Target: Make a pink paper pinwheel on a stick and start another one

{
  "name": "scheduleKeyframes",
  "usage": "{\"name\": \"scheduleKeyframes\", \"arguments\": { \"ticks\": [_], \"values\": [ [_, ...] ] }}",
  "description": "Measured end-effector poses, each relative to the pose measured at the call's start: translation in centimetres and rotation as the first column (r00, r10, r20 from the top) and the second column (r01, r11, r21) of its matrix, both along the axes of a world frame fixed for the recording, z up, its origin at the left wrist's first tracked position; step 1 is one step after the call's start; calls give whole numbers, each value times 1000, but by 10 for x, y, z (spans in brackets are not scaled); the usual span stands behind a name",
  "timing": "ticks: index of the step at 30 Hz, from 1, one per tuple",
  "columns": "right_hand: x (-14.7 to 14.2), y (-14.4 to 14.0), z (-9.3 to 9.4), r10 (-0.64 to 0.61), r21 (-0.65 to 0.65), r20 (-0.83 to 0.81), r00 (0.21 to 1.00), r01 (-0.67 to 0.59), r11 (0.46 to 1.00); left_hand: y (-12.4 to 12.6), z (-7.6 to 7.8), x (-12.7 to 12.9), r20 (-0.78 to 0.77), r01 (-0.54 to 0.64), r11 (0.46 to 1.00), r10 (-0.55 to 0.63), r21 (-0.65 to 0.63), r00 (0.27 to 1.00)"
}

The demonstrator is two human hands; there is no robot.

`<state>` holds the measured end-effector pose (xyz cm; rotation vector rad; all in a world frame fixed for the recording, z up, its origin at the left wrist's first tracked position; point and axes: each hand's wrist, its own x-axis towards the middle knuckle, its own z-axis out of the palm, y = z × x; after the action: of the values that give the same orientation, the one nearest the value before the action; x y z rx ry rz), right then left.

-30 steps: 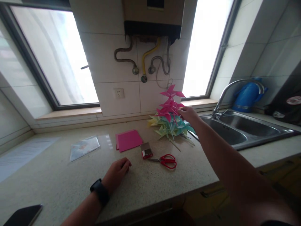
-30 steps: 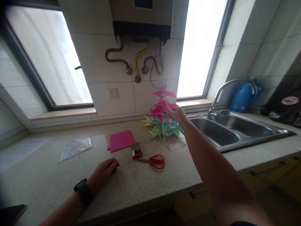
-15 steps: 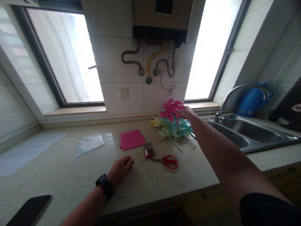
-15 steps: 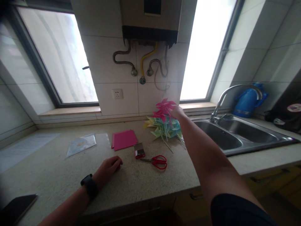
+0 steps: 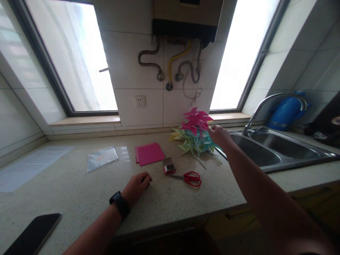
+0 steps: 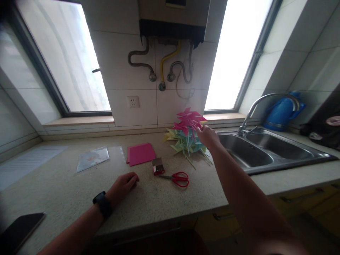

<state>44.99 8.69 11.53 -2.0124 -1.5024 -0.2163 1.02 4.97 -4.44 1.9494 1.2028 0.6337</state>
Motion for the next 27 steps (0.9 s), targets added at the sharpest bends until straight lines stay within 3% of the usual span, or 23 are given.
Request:
{"name": "scheduleKeyframes", "arguments": {
  "ticks": [6,10,14,21,27],
  "values": [
    [-35,-106,-100,158,-37,-18,987,-158,987,-2,3,1,-52,10,999,-8,50,999],
    [-54,-143,-148,238,-64,15,971,-237,969,-6,7,2,-109,23,993,-10,119,994],
    [-63,-144,-160,244,-108,88,966,-234,966,-12,10,5,-189,62,969,-17,237,982],
    [-67,-144,-155,267,-168,165,950,-239,956,-40,18,7,-330,203,887,-61,415,942],
    [-65,-145,-156,239,-135,191,952,-216,967,-84,32,-22,-420,226,870,-24,438,907]
  ]
}}
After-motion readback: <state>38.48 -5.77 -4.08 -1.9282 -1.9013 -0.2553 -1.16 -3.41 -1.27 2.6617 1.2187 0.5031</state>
